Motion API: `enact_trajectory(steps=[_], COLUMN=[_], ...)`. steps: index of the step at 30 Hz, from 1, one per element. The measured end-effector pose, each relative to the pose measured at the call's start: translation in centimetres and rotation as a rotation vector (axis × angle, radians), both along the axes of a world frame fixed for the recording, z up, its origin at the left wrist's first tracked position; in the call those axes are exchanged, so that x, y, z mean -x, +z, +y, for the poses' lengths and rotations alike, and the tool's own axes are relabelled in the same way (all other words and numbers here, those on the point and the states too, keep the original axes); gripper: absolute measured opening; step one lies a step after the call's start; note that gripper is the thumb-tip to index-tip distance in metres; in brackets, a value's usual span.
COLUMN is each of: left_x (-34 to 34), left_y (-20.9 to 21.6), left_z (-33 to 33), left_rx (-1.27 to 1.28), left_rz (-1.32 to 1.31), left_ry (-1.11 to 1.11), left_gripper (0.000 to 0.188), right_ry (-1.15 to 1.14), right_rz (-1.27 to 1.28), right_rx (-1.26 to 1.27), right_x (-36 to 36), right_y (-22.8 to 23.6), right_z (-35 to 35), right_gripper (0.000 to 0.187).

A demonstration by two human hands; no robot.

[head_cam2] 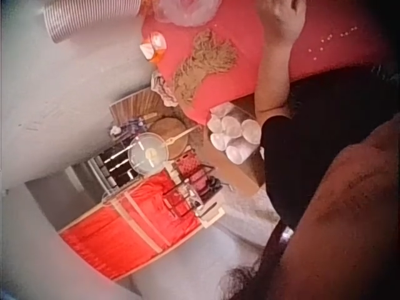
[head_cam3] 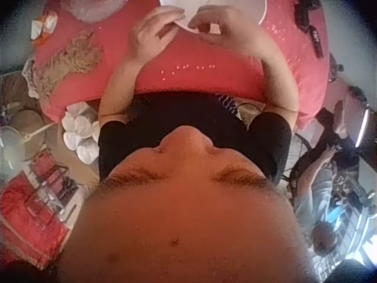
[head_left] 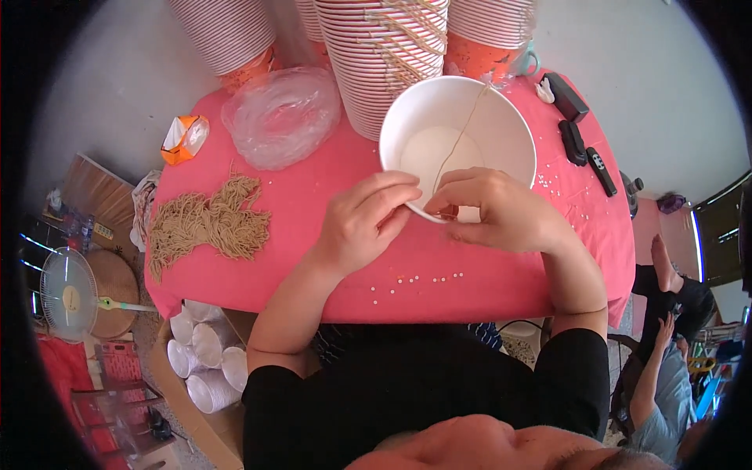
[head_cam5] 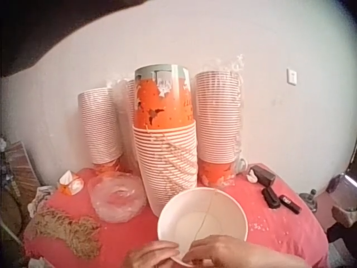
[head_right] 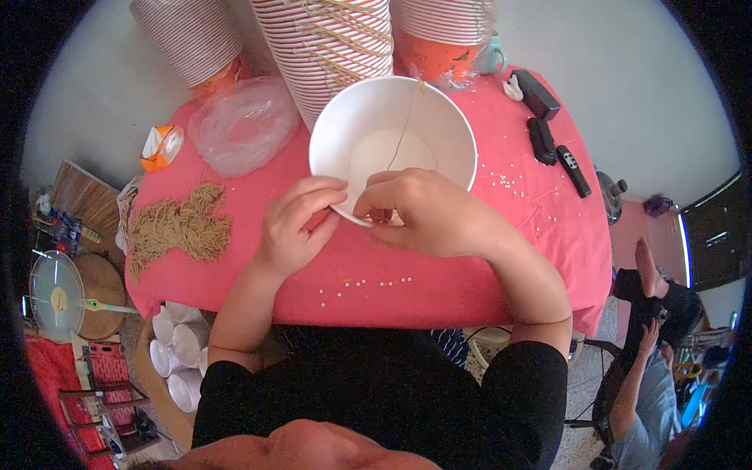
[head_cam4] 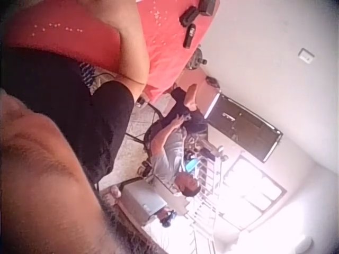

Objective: Threading a string through holes in a paper bucket to create a handle for packaging.

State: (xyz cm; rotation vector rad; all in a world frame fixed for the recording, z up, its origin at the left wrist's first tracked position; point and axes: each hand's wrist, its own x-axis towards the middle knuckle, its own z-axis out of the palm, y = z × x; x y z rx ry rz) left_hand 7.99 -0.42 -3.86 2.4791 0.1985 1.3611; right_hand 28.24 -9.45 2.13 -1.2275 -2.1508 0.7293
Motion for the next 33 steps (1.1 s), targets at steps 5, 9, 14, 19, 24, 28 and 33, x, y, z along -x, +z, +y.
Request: enact_trajectory(steps=[5,9,14,19,24,28,33], left_x=[0.2,0.2,-0.7,-1.0,-0.6,0.9,2.2], left_y=[0.0,-0.3,-0.9,-1.3,-1.1,-0.8,-0.2], left_z=[0.2,0.2,-0.4,-0.5,0.0,1.4,2.9], left_rx=[0.081,0.075,0.198,0.242,0.294,0.854,1.102], left_rz=[-0.118,-0.075,-0.079,-0.062,-0.147,-0.449,-0.585], left_ry=[0.064,0.066,0.049,0.018,0.037,-0.173,-0.412], left_gripper=[0.028,0.023,0.019,0.018,0.014,0.008,0.008], right_ry=[-0.085,-0.146,-0.172,-0.180,-0.218,-0.262,-0.256], right_rz=[-0.024,0.017,0.021,0.056,-0.009,-0.067,-0.101], right_rx=[-0.106,-0.093,-0.078,-0.096,-0.136,-0.179,-0.226], right_x=[-0.1,0.0,0.3,0.8,1.0,1.0,0.7], right_y=[-0.5,-0.3,-0.3,-0.5,-0.2,0.1,-0.5], right_z=[0.4,0.3,0.6,0.8,0.6,0.4,0.5], right_gripper=[0.016,0.016,0.017,0.016,0.018,0.020,0.023])
